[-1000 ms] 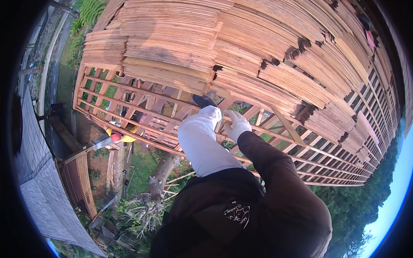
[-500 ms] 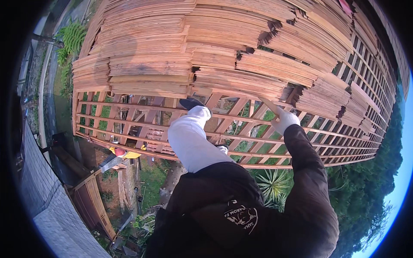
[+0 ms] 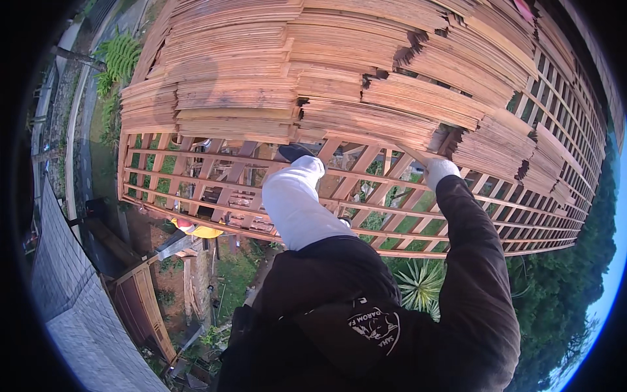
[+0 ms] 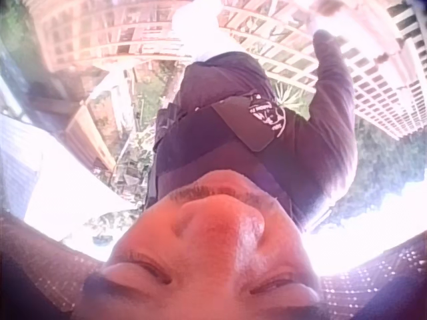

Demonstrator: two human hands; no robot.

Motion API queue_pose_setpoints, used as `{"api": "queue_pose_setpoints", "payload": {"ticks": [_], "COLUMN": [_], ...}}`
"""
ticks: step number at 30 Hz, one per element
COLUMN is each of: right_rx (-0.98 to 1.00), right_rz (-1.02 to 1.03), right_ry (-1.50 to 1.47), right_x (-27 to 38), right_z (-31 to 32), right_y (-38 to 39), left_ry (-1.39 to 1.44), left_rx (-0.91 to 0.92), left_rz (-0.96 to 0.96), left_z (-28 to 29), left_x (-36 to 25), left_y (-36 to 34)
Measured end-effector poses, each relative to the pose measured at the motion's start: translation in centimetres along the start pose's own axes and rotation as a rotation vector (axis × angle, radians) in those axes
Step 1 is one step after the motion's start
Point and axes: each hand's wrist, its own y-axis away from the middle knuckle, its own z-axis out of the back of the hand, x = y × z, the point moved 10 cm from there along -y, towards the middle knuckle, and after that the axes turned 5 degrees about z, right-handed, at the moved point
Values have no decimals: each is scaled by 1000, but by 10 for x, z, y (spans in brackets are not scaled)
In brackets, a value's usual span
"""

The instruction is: The person organizes and stacks wooden tiles on a roof structure, receiving several tiles from another person and placing them onto the existing stacks.

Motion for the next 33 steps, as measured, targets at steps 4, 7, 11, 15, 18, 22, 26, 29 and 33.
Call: {"api": "queue_pose_setpoints", "payload": {"ticks": [4, 7, 11, 15, 18, 22, 26, 29, 33], "right_rx": [1, 24, 12, -28, -17, 87, 104, 87, 211], "right_rz": [1, 10, 86, 89, 101, 42, -61, -141, -15], "right_ry": [28, 65, 104, 86, 69, 69, 81, 112, 238], "right_x": [0, 16, 26, 23, 20, 4, -2, -22, 21], "right_z": [2, -1, 13, 8, 5, -1, -1, -8, -6], "right_y": [-5, 4, 3, 1, -4, 1, 11, 18, -10], "left_ry": [-87, 120, 167, 216, 238, 292, 346, 492, 653], "left_rx": [3, -56, -245, -266, -336, -335, -311, -310, -403], "left_rz": [-5, -15, -220, -201, -224, -213, -158, -233, -429], "left_z": [3, 9, 3, -10, -17, 9, -6, -23, -80], "left_x": [-17, -20, -5, 5, 13, -11, 5, 13, 60], "left_y": [0, -3, -18, -27, -32, -1, -23, -57, -127]}}
